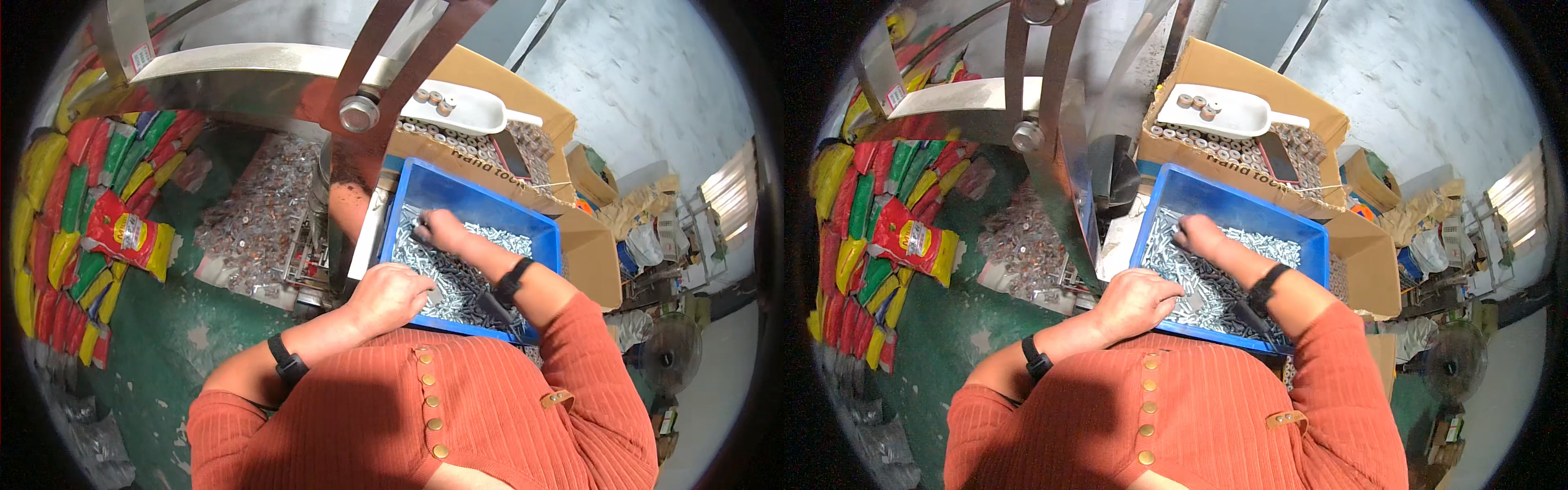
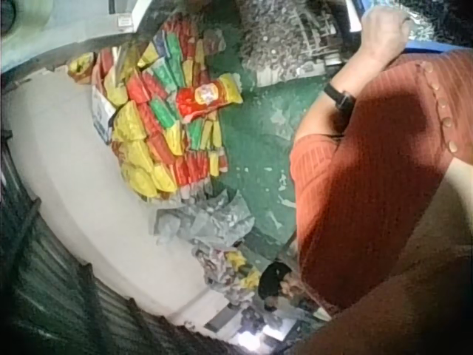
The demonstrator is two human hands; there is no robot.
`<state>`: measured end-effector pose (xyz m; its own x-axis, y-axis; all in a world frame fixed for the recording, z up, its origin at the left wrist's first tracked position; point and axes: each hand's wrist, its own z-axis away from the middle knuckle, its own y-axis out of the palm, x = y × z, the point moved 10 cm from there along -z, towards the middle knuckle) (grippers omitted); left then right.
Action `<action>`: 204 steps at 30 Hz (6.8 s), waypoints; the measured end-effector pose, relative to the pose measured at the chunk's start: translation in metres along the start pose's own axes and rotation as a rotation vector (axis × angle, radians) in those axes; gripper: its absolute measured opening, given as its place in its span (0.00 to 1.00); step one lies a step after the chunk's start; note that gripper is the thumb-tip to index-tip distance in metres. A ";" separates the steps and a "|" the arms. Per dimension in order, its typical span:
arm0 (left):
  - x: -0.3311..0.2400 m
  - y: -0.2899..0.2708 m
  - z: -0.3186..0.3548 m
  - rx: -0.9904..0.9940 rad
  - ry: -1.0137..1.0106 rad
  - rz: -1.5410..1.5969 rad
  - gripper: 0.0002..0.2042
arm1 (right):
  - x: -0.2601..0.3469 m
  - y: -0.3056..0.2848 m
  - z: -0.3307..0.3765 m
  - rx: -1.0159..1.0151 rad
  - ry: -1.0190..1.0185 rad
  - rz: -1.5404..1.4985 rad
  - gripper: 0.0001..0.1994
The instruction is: Sort and organize metal bolts and circular hardware components into bins.
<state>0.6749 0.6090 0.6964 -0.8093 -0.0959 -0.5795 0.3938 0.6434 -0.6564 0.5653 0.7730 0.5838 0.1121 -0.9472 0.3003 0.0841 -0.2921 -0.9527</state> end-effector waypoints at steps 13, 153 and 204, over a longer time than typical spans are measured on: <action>-0.005 0.011 -0.002 0.057 -0.022 -0.087 0.07 | 0.075 -0.120 -0.035 -0.162 0.189 -0.742 0.18; -0.004 0.004 -0.001 0.033 -0.075 -0.156 0.08 | -0.036 -0.051 0.157 0.348 0.014 0.038 0.22; -0.001 0.000 -0.001 -0.023 -0.020 -0.062 0.06 | -0.052 -0.039 0.079 0.216 0.590 -1.043 0.10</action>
<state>0.6753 0.6101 0.6970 -0.8231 -0.1509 -0.5475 0.3327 0.6533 -0.6801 0.6346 0.8445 0.6091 -0.5707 -0.2018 0.7960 0.0341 -0.9743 -0.2225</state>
